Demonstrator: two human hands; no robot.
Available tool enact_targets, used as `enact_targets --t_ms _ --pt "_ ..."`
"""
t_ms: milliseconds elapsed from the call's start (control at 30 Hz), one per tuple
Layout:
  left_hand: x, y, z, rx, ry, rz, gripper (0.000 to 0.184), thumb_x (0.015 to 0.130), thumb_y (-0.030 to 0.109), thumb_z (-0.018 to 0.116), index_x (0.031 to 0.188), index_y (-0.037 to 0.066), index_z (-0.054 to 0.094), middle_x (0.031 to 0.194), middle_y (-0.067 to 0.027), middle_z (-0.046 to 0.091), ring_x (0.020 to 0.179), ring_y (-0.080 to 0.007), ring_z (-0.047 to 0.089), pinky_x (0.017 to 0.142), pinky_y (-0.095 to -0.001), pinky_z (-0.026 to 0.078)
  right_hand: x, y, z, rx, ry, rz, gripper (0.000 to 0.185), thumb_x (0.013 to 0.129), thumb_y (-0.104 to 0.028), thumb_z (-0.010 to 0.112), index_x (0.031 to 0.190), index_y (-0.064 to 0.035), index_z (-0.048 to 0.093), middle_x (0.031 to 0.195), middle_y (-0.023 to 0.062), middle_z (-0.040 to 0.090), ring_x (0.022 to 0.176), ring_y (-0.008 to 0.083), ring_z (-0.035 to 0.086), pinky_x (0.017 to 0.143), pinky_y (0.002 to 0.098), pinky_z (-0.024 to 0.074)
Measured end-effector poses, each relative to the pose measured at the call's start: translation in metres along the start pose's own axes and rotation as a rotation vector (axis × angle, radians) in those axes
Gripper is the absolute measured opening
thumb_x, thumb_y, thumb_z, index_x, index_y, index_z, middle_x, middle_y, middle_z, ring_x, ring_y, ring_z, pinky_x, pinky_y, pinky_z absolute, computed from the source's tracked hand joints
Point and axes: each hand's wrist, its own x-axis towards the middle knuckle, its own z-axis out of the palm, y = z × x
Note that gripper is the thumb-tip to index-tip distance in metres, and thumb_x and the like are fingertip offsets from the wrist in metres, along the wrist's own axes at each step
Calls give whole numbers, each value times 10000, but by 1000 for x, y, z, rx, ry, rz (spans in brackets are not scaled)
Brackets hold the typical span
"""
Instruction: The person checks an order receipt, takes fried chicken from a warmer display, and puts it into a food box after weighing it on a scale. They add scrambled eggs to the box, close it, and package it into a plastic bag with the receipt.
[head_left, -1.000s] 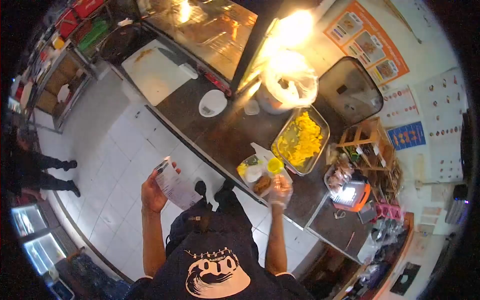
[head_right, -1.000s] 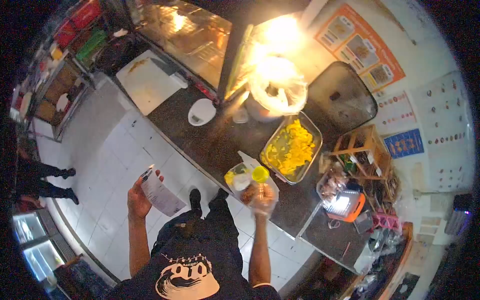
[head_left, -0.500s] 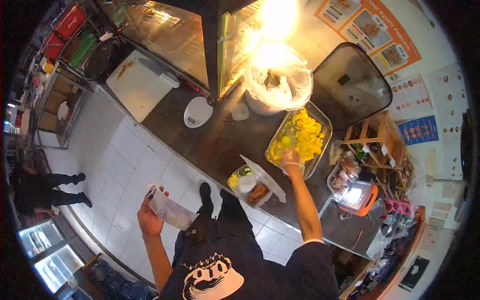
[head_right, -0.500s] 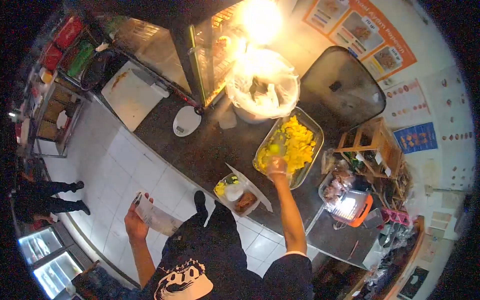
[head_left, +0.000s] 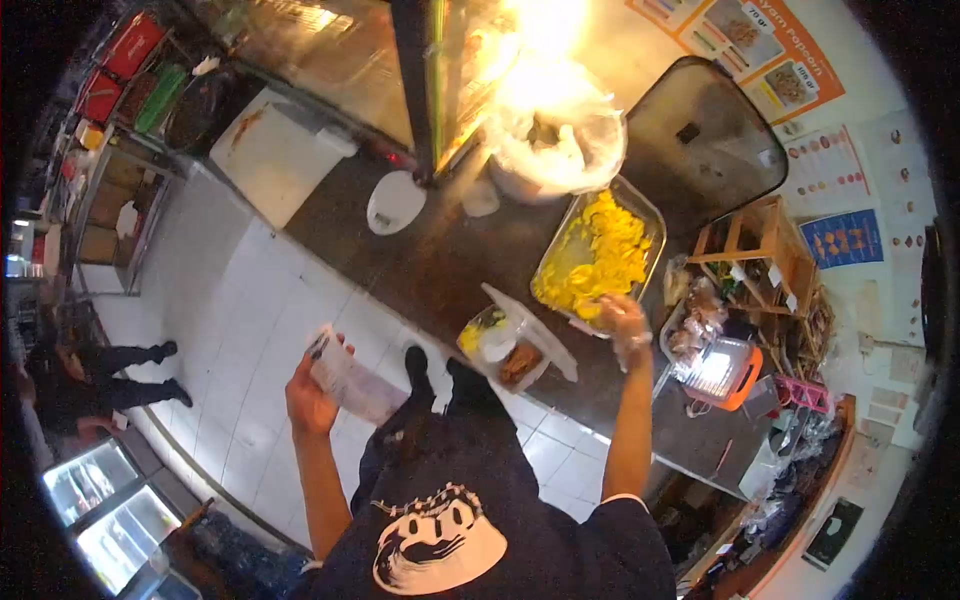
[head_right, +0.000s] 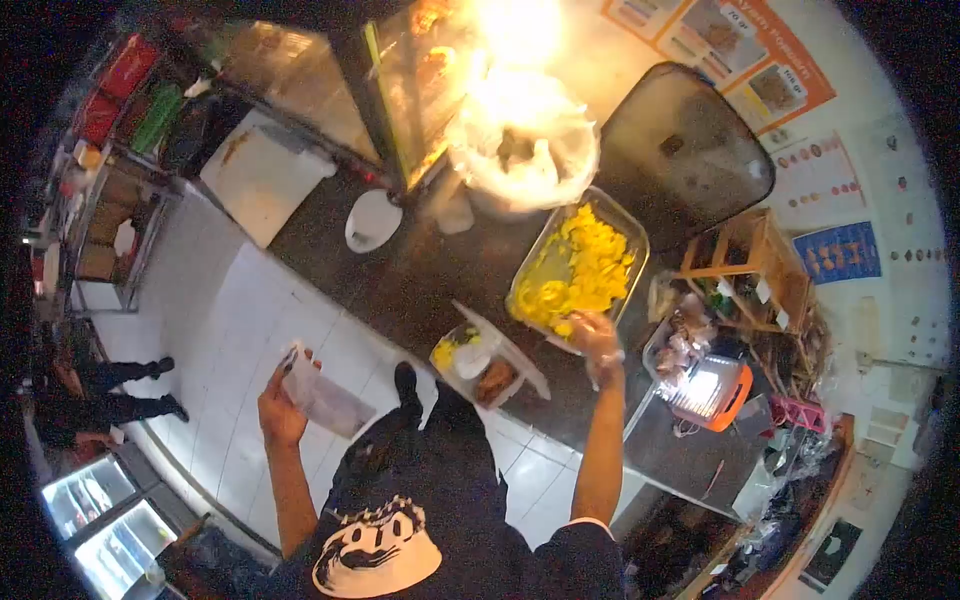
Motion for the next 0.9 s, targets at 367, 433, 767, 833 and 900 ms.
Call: enact_targets --t_ms 367,433,767,833,900 --pt "17 18 9 46 -270 -133 522 997 238 453 1430 -44 387 1361 -236 528 1248 -394 525 1041 -498 450 -96 100 194 -1006 500 -767 228 842 -136 651 1047 -36 659 783 171 650 705 338 630 636 431 503" --pt "10 19 13 17 -276 -161 522 999 244 443 1428 -49 389 1349 -240 534 1254 -396 522 1040 -495 451 -71 141 229 -1209 548 -766 54 842 -146 589 824 -99 608 698 102 611 613 303 620 547 430 522" --pt "-11 41 5 31 -397 -173 535 1003 248 444 1431 -66 375 1396 -244 500 1273 -401 504 1065 -506 428 -85 143 221 -633 708 -617 155 916 -202 621 889 -60 678 844 78 667 768 264 629 695 390 516" --pt "-13 43 5 13 -446 -185 543 1005 254 456 1440 -59 367 1420 -243 476 1303 -410 475 1078 -519 412 -98 112 187 -463 771 -671 194 949 -233 611 972 -55 685 882 31 624 779 171 579 646 314 465" --pt "-12 44 6 -2 -463 -215 546 1007 268 448 1439 -55 372 1429 -242 470 1308 -398 475 1082 -507 410 -92 85 143 31 653 -539 208 953 -237 614 1027 -54 683 883 10 605 743 120 550 585 257 420"
